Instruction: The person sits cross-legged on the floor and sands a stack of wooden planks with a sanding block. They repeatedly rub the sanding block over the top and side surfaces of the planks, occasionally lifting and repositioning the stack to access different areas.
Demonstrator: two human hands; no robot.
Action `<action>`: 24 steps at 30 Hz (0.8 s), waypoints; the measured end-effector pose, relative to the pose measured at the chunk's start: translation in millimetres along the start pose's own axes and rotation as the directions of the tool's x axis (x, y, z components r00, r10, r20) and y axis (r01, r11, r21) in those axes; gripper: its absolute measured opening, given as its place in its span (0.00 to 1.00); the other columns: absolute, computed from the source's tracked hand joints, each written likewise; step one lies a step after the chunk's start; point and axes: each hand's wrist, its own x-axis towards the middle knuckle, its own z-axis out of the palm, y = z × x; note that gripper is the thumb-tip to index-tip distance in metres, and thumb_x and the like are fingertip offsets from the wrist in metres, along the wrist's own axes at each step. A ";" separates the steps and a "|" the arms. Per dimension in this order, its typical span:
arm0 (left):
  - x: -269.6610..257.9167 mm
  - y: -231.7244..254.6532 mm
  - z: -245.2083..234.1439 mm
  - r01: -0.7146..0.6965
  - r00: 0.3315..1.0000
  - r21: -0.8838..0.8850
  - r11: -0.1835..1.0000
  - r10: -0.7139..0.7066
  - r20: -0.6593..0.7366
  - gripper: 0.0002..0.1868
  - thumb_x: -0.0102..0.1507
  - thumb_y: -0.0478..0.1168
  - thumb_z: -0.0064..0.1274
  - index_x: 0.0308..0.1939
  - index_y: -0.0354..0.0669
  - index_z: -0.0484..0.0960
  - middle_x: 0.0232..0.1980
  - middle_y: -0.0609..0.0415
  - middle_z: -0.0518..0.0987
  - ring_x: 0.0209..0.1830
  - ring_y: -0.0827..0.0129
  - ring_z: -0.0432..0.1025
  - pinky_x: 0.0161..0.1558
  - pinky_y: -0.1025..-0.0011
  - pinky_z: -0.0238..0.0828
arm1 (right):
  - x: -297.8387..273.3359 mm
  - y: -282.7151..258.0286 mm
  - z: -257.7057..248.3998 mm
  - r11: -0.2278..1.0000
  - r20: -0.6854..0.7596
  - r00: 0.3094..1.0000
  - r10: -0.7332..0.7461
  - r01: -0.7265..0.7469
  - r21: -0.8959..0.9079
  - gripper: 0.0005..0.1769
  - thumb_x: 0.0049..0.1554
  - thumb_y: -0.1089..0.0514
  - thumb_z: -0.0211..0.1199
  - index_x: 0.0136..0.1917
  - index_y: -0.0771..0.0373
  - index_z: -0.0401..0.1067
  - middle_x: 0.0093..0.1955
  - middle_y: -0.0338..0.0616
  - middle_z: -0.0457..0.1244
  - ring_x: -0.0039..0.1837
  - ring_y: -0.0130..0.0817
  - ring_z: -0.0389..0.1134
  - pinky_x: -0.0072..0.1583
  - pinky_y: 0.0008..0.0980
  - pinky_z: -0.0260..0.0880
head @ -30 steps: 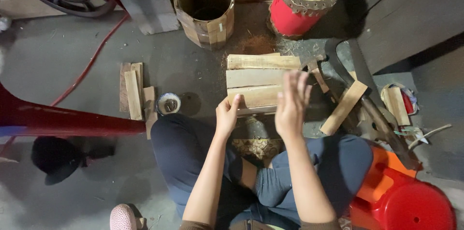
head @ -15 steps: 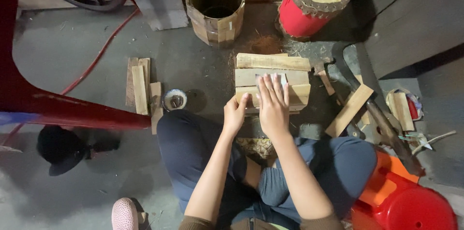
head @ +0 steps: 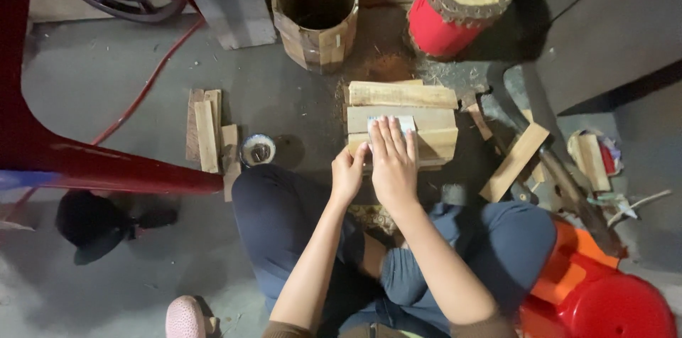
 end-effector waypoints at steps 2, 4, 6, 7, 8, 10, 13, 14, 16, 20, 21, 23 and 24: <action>-4.3 5.2 0.6 -0.005 1.000 -0.010 1.000 0.005 0.004 0.19 0.69 0.50 0.53 0.38 0.37 0.85 0.33 0.43 0.84 0.38 0.65 0.77 0.38 0.57 0.73 | 0.8 1.9 -0.9 0.999 0.006 1.000 -0.029 0.029 -0.036 0.24 0.65 0.56 0.53 0.73 0.59 0.65 0.77 0.51 0.58 0.81 0.43 0.53 0.78 0.52 0.43; -7.4 17.2 -1.0 -0.003 1.000 0.001 1.000 0.003 -0.006 0.19 0.70 0.51 0.52 0.39 0.37 0.85 0.34 0.41 0.84 0.40 0.59 0.79 0.41 0.56 0.74 | 5.5 1.6 2.0 1.000 0.006 1.000 -0.015 0.015 -0.017 0.23 0.65 0.58 0.52 0.72 0.61 0.66 0.76 0.52 0.59 0.80 0.44 0.54 0.78 0.52 0.43; -4.3 20.0 -4.5 -0.012 1.000 0.029 1.000 0.013 -0.005 0.20 0.69 0.51 0.52 0.39 0.36 0.84 0.34 0.40 0.84 0.41 0.55 0.80 0.41 0.55 0.74 | 4.1 -1.8 -1.7 1.000 0.012 1.000 -0.017 0.018 -0.022 0.23 0.65 0.58 0.51 0.72 0.61 0.66 0.76 0.52 0.59 0.80 0.44 0.53 0.78 0.52 0.43; -1.6 21.3 -7.6 -0.019 1.000 0.060 0.998 0.019 -0.002 0.20 0.69 0.51 0.52 0.39 0.36 0.84 0.35 0.40 0.84 0.42 0.51 0.80 0.41 0.53 0.73 | 4.3 -4.5 -2.5 1.000 0.021 1.000 -0.015 0.016 -0.025 0.23 0.65 0.58 0.50 0.73 0.61 0.65 0.76 0.52 0.58 0.81 0.43 0.53 0.78 0.52 0.42; 2.6 19.7 -7.6 -0.024 1.000 0.061 0.998 0.024 -0.005 0.20 0.69 0.51 0.52 0.39 0.36 0.84 0.35 0.40 0.84 0.42 0.51 0.80 0.41 0.53 0.73 | 5.8 -3.3 -3.2 1.000 0.016 1.000 -0.018 0.018 -0.023 0.23 0.65 0.58 0.50 0.73 0.61 0.65 0.76 0.52 0.58 0.81 0.43 0.53 0.78 0.52 0.42; 3.1 11.9 -6.4 -0.018 1.000 0.073 0.997 0.017 0.015 0.20 0.69 0.52 0.51 0.38 0.39 0.85 0.33 0.44 0.85 0.41 0.54 0.81 0.41 0.57 0.75 | 0.3 -0.9 -5.5 0.998 0.044 0.999 -0.024 0.026 -0.054 0.24 0.65 0.59 0.49 0.74 0.59 0.65 0.76 0.50 0.59 0.81 0.41 0.53 0.79 0.52 0.42; 2.9 8.7 -3.2 -0.031 1.000 0.057 0.998 0.031 -0.003 0.20 0.69 0.52 0.52 0.38 0.37 0.85 0.34 0.41 0.84 0.43 0.49 0.81 0.41 0.54 0.74 | 5.0 3.2 -1.9 0.999 0.041 0.999 -0.008 0.010 -0.043 0.23 0.65 0.59 0.50 0.73 0.59 0.66 0.76 0.50 0.59 0.81 0.42 0.52 0.79 0.54 0.40; 0.7 14.6 -4.2 -0.034 0.999 0.056 0.998 0.034 0.003 0.20 0.69 0.52 0.52 0.38 0.37 0.85 0.34 0.41 0.84 0.43 0.49 0.81 0.41 0.54 0.74 | 4.5 2.8 -1.2 0.999 0.039 0.999 -0.004 0.006 -0.047 0.23 0.65 0.59 0.50 0.73 0.59 0.66 0.76 0.50 0.59 0.81 0.42 0.52 0.79 0.54 0.40; -2.3 27.3 -8.7 -0.027 0.999 0.081 0.996 0.026 0.021 0.21 0.70 0.53 0.50 0.39 0.38 0.85 0.35 0.41 0.85 0.44 0.48 0.81 0.44 0.55 0.75 | 5.6 0.2 0.9 0.999 0.046 0.999 0.003 -0.001 -0.034 0.24 0.66 0.61 0.48 0.74 0.60 0.65 0.77 0.52 0.57 0.81 0.44 0.51 0.79 0.55 0.38; -6.2 26.6 -10.8 -0.036 0.999 0.104 0.994 0.033 0.034 0.21 0.70 0.52 0.51 0.39 0.37 0.85 0.36 0.40 0.85 0.45 0.46 0.80 0.44 0.53 0.75 | -0.8 1.0 -5.8 0.994 0.027 0.999 -0.034 0.036 -0.102 0.25 0.64 0.59 0.50 0.74 0.60 0.64 0.76 0.52 0.59 0.81 0.44 0.53 0.79 0.55 0.40; -6.4 26.1 -9.6 -0.039 0.999 0.108 0.993 0.036 0.033 0.21 0.70 0.52 0.50 0.40 0.37 0.85 0.36 0.41 0.85 0.45 0.46 0.80 0.44 0.53 0.75 | -0.5 3.6 -7.9 0.992 0.027 0.998 -0.052 0.055 -0.110 0.25 0.63 0.60 0.52 0.74 0.59 0.65 0.76 0.50 0.59 0.81 0.44 0.53 0.79 0.56 0.41; -5.8 24.0 -7.6 -0.038 0.999 0.111 0.993 0.034 0.035 0.21 0.70 0.52 0.50 0.40 0.37 0.85 0.36 0.41 0.85 0.45 0.47 0.80 0.45 0.53 0.75 | 1.0 8.6 -10.4 0.990 0.035 0.997 -0.068 0.072 -0.119 0.25 0.63 0.60 0.53 0.73 0.58 0.65 0.76 0.49 0.59 0.81 0.44 0.52 0.79 0.56 0.41; -4.8 22.7 -6.6 -0.046 0.999 0.102 0.994 0.043 0.031 0.20 0.70 0.52 0.50 0.40 0.37 0.85 0.36 0.41 0.85 0.46 0.45 0.80 0.44 0.52 0.75 | 2.5 11.2 -10.8 0.996 0.069 0.998 -0.008 0.014 -0.093 0.24 0.64 0.60 0.50 0.74 0.57 0.65 0.77 0.48 0.58 0.82 0.42 0.51 0.80 0.56 0.36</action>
